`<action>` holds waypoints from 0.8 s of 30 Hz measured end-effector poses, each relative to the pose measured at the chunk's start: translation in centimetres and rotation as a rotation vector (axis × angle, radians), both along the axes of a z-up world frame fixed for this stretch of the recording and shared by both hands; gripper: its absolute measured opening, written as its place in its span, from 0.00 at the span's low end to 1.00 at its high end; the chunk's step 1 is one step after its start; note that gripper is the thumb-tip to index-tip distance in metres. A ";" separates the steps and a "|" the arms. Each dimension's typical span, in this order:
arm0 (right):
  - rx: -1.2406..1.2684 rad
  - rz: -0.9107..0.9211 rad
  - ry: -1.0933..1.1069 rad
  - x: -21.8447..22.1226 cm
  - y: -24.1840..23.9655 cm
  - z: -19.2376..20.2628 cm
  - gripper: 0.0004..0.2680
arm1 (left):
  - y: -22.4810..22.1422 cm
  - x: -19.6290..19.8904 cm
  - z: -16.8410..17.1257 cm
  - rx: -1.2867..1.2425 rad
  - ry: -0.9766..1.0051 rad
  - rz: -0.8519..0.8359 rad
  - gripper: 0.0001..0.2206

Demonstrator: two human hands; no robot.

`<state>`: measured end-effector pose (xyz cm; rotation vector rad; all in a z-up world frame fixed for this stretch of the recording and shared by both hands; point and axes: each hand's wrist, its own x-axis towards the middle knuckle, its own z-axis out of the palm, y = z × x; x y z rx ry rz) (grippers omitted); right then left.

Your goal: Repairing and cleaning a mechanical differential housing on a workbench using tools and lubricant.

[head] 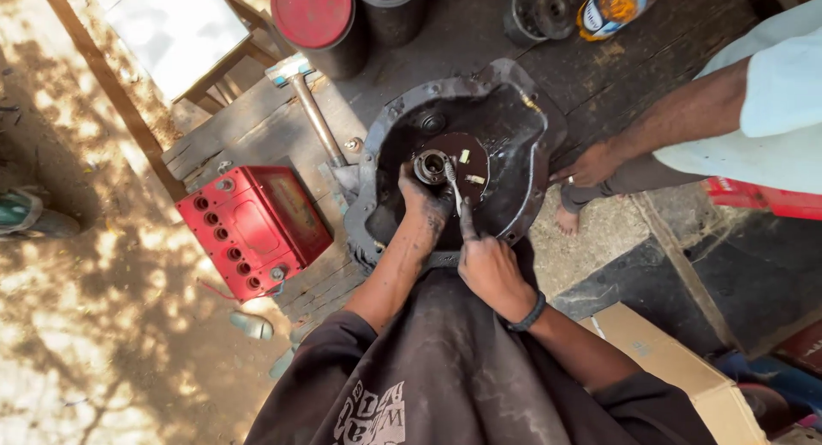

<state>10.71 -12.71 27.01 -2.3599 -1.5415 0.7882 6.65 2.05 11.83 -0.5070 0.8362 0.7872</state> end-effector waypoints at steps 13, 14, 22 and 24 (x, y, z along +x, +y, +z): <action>-0.022 0.178 -0.150 1.5 1.1 1.2 0.34 | -0.2 -0.8 -2.4 0.168 0.003 -0.127 0.22; -0.051 0.189 -0.175 1.8 1.4 1.8 0.34 | -0.2 -0.8 -2.0 0.130 0.014 -0.167 0.23; -0.191 0.183 -0.205 1.0 1.2 3.1 0.35 | -1.4 -0.7 0.8 0.197 0.017 -0.087 0.20; -0.141 0.110 -0.177 1.0 2.5 2.2 0.36 | -1.6 -0.7 3.7 0.107 -0.003 -0.087 0.16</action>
